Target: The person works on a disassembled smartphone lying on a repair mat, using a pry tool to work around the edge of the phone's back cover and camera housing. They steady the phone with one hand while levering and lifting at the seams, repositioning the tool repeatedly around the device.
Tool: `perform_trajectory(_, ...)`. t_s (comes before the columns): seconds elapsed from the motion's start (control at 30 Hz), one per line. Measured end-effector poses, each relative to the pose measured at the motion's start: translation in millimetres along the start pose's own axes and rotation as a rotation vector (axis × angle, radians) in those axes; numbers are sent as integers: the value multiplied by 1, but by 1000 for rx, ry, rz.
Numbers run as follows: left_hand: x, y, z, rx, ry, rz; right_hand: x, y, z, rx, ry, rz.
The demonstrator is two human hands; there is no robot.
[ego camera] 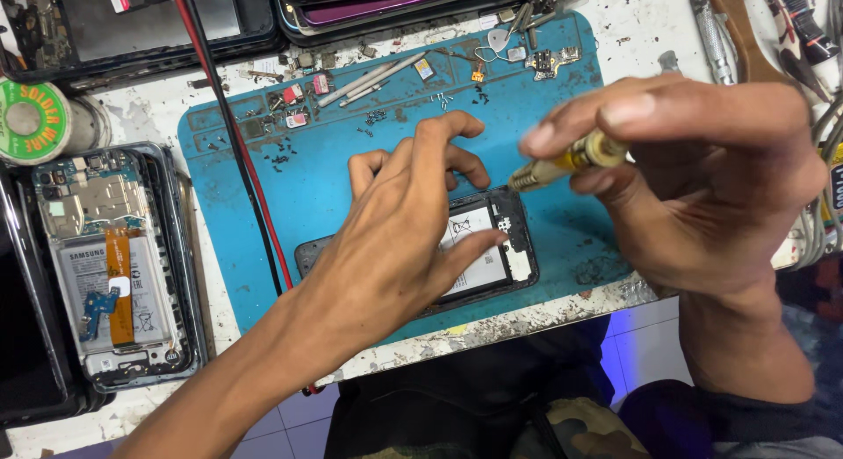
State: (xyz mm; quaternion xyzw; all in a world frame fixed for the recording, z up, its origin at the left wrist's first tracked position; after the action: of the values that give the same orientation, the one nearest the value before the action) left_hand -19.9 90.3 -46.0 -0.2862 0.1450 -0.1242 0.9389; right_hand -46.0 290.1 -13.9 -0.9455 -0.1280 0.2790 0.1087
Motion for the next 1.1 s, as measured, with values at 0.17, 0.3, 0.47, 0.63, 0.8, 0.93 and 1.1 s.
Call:
perform_trajectory(0.17, 3, 3, -6, 5, -3, 34, 3, 6, -3, 118, -61, -93)
perform_trajectory(0.3, 3, 4, -8, 21, -8, 59, 3, 6, -1, 96, -59, -34)
perform_trajectory(0.47, 3, 3, -7, 16, -5, 79, 3, 1, 3, 96, -69, -13)
perform_trajectory(0.63, 2, 4, -7, -32, 25, 99, 7, -7, 5, 146, -98, 44)
perform_trajectory(0.8, 1, 5, 0, -201, 208, 153, 19, -23, 10, 80, -18, 174)
perform_trajectory(0.93, 0, 8, 6, -328, 332, 58, 34, -36, 17, 16, 34, 282)
perform_trajectory(1.1, -2, 13, 7, -623, 459, -98, 54, -37, 22, 97, -20, 266)
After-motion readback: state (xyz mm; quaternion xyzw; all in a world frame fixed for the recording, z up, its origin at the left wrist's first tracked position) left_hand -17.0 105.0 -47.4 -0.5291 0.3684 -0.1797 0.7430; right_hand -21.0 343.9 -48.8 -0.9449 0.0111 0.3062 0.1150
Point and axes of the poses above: each hand's wrist, its own x-axis away from the middle knuckle, its own y-axis out of the palm, z = x × y, the point moved 3 cm from there along -x, towards the middle knuckle, and after that the axes turned 10 degrees about z, right-handed, at the moved point
